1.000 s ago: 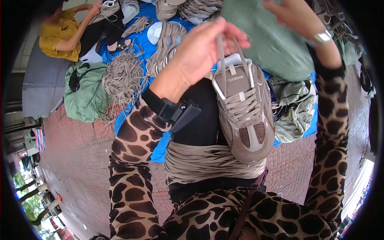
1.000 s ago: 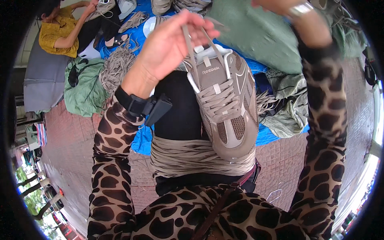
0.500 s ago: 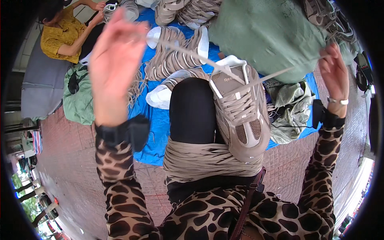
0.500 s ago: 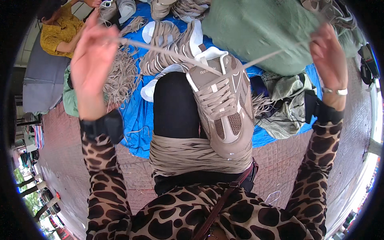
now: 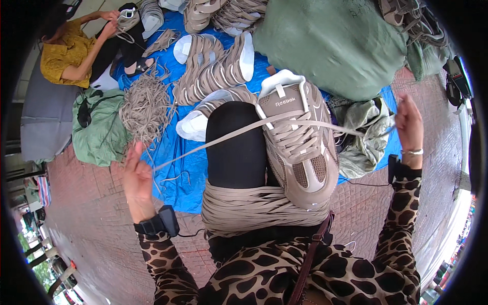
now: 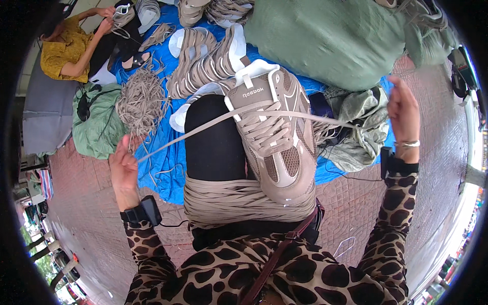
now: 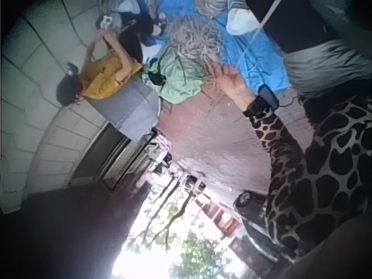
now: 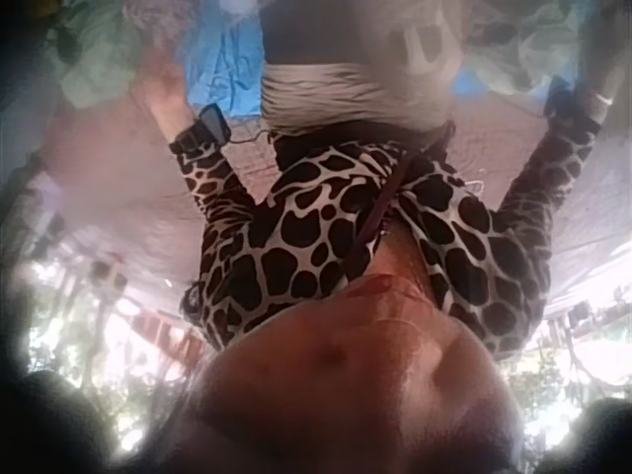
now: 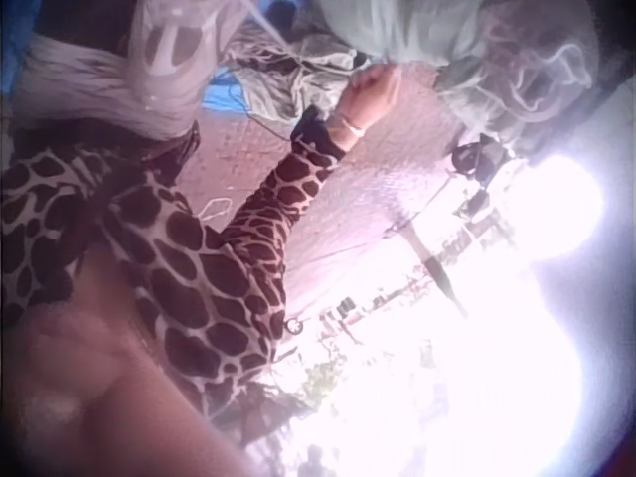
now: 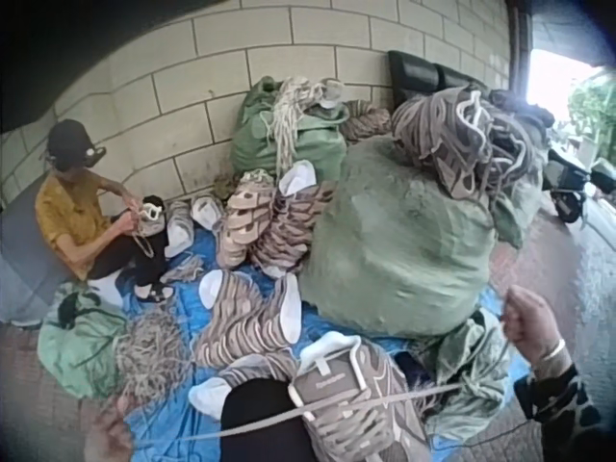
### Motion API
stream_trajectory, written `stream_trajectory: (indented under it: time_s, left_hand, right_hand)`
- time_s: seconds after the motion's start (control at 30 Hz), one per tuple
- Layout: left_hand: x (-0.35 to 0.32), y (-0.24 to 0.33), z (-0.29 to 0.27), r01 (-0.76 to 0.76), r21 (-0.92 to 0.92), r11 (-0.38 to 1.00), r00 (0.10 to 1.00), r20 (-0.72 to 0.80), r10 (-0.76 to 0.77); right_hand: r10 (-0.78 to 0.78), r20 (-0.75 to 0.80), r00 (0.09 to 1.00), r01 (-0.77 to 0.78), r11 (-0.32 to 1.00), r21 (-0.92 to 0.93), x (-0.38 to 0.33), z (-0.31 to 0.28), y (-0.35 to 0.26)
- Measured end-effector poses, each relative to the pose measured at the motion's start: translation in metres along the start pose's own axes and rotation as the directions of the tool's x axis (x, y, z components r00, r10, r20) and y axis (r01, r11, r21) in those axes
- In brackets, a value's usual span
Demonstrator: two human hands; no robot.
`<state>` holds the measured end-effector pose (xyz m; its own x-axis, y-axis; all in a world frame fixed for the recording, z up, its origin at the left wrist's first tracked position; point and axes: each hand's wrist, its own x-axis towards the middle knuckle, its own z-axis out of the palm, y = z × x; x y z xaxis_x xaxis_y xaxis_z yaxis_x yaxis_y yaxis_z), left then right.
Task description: The person sits on a blue tarp on a sidewalk and laces a beige Reebok sneaker. They thread the laces through the eyelets, pull them tight, and tie a knot. Another person is visible in the background performing a similar task.
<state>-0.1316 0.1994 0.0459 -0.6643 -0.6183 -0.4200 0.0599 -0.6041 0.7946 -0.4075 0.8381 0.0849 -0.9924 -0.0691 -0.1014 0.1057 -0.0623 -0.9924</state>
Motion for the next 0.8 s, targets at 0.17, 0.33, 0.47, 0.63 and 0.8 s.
stream_trajectory:
  time_s: [0.17,0.33,0.47,0.63,0.8]
  left_hand:
    - [-0.013,-0.029,0.09,0.113,0.261,0.959,0.938,0.291,-0.19]
    - [-0.032,-0.05,0.173,-0.256,0.59,0.766,0.846,0.521,-0.118]
    - [-0.041,-0.065,0.202,-0.559,0.601,0.571,0.701,0.71,-0.06]
    - [-0.051,-0.068,0.206,-0.603,0.695,0.39,0.684,0.703,-0.196]
    - [-0.059,-0.076,0.202,-0.758,0.62,0.203,0.62,0.781,-0.068]
  right_hand:
    - [0.033,0.592,0.805,0.228,0.905,-0.359,-0.021,0.141,-0.033]
    - [0.247,0.819,0.518,0.244,0.875,-0.418,-0.008,0.198,-0.05]
    - [0.287,0.86,0.422,0.411,0.785,-0.464,0.006,0.206,-0.05]
    - [0.232,0.863,0.449,0.697,0.513,-0.501,0.0,0.218,-0.058]
    - [0.075,0.83,0.553,0.832,-0.086,-0.547,-0.03,0.236,-0.051]
